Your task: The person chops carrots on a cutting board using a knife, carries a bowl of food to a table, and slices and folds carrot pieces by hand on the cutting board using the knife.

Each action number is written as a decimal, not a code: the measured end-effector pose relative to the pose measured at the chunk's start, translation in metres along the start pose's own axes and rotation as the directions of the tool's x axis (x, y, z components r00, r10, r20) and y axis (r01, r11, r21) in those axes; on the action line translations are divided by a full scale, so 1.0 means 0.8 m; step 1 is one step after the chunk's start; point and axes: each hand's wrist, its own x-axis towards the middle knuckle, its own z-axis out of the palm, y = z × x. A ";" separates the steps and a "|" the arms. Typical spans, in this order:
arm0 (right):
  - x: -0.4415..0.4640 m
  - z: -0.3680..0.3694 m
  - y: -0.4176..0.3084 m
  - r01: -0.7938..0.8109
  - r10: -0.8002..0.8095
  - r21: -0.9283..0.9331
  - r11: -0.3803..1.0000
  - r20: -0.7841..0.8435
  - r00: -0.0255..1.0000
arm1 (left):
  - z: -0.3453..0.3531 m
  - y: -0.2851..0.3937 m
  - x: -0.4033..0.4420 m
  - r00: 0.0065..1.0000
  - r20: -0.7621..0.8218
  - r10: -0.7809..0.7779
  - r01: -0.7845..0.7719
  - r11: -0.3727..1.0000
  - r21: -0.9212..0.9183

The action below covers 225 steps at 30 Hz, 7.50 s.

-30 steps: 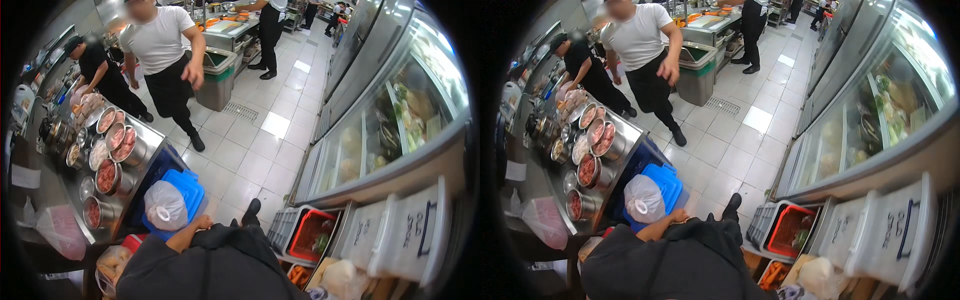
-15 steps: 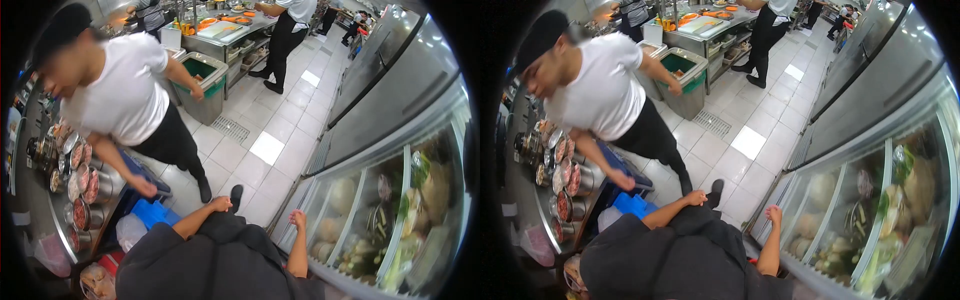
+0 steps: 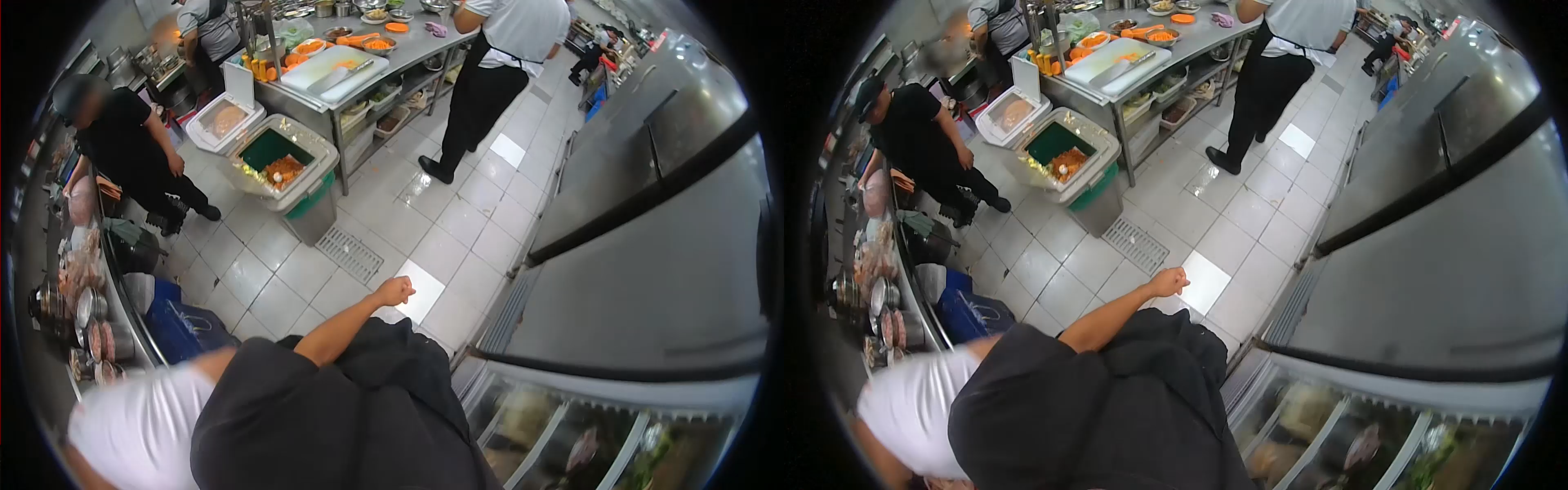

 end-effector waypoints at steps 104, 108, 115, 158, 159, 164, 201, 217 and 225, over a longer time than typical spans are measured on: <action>0.469 0.573 -1.472 0.900 -0.204 -0.344 -0.268 0.933 0.296 | -0.803 -0.013 0.742 0.606 -0.773 0.188 0.297 0.848 0.439; 0.461 0.575 -1.480 0.900 -0.179 -0.326 -0.290 0.942 0.284 | -0.803 -0.015 0.744 0.565 -0.807 0.173 0.347 0.838 0.422; 0.457 0.572 -1.479 0.897 -0.182 -0.344 -0.278 0.936 0.303 | -0.796 -0.011 0.748 0.546 -0.825 0.148 0.453 0.776 0.439; 0.568 0.592 -1.485 0.972 -0.068 -0.133 -0.195 0.990 0.122 | -0.721 -0.012 0.787 0.303 -0.937 0.171 0.657 0.675 0.336; 0.578 0.591 -1.481 0.976 -0.099 -0.043 -0.214 0.995 0.023 | -0.724 -0.039 0.788 0.417 -0.907 0.062 0.737 0.561 0.378; 0.555 0.594 -1.483 0.971 -0.111 0.133 -0.198 0.981 -0.157 | -0.737 -0.090 0.776 0.343 -0.880 0.330 0.333 0.833 0.442; 0.536 0.603 -1.465 0.917 -0.176 -0.171 -0.360 0.978 0.113 | -0.735 -0.025 0.773 0.469 -0.868 0.161 0.478 0.780 0.403; 0.633 0.629 -1.451 0.986 -0.326 0.164 -0.001 0.933 -0.156 | -0.725 0.016 0.637 -0.185 -0.983 -0.004 0.387 0.919 -0.076; 0.582 0.627 -1.466 0.974 -0.202 0.088 -0.210 0.971 -0.131 | -0.790 0.268 0.305 -0.833 -0.188 0.521 0.503 0.853 0.136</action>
